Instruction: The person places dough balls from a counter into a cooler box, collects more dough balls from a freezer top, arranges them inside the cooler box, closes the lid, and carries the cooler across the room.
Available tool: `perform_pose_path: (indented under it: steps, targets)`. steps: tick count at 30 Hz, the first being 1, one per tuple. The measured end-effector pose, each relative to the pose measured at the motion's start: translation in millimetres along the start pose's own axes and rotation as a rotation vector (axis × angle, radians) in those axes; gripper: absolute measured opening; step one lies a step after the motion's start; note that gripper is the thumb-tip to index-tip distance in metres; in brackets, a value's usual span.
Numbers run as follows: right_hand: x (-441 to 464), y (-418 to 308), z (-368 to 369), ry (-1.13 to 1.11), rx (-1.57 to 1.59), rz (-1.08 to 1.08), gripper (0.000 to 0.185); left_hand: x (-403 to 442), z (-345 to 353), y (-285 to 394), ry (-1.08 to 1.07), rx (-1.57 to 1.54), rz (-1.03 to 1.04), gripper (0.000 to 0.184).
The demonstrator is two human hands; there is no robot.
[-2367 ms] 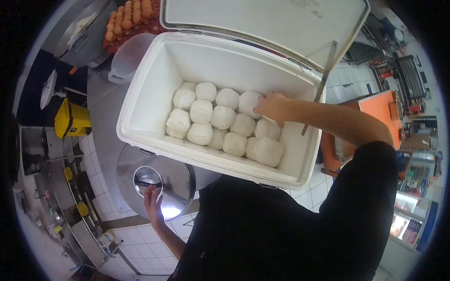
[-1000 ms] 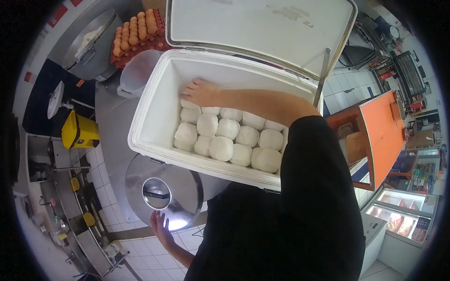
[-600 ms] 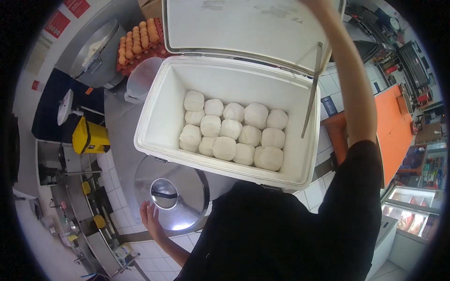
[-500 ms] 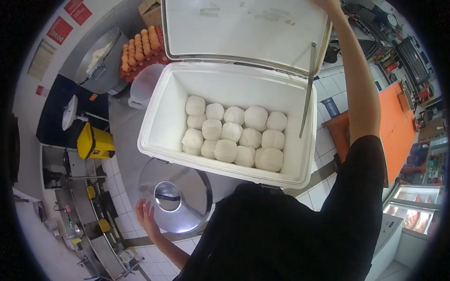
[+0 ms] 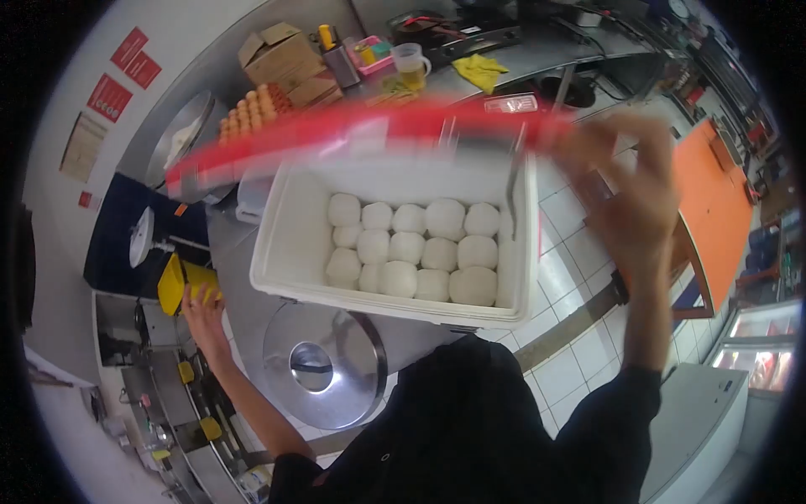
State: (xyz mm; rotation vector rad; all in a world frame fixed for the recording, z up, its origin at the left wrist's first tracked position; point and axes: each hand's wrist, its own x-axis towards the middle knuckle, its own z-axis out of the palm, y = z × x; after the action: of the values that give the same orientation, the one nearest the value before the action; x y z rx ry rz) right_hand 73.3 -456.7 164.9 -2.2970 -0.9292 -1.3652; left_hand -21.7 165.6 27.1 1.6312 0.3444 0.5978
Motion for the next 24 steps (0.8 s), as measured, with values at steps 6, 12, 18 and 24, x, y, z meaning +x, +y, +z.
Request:
perform_pose_path:
  steps: [6,12,18,24]
  targets:
    - [-92,-81,-46,-0.386,0.273,0.065,0.041,76,39,3,-0.479,-0.242,-0.242,0.066]
    - [-149,-99,-34,-0.292,0.157,0.35,0.087,112,77,-50,-0.701,-0.241,-0.386,0.07]
    - [-189,-44,53,-0.106,0.613,1.399,0.102,106,114,-49,-0.797,-0.252,-0.422,0.068]
    - [-135,-47,53,-0.415,0.751,1.501,0.097,104,139,-23,-0.928,-0.267,-0.345,0.065]
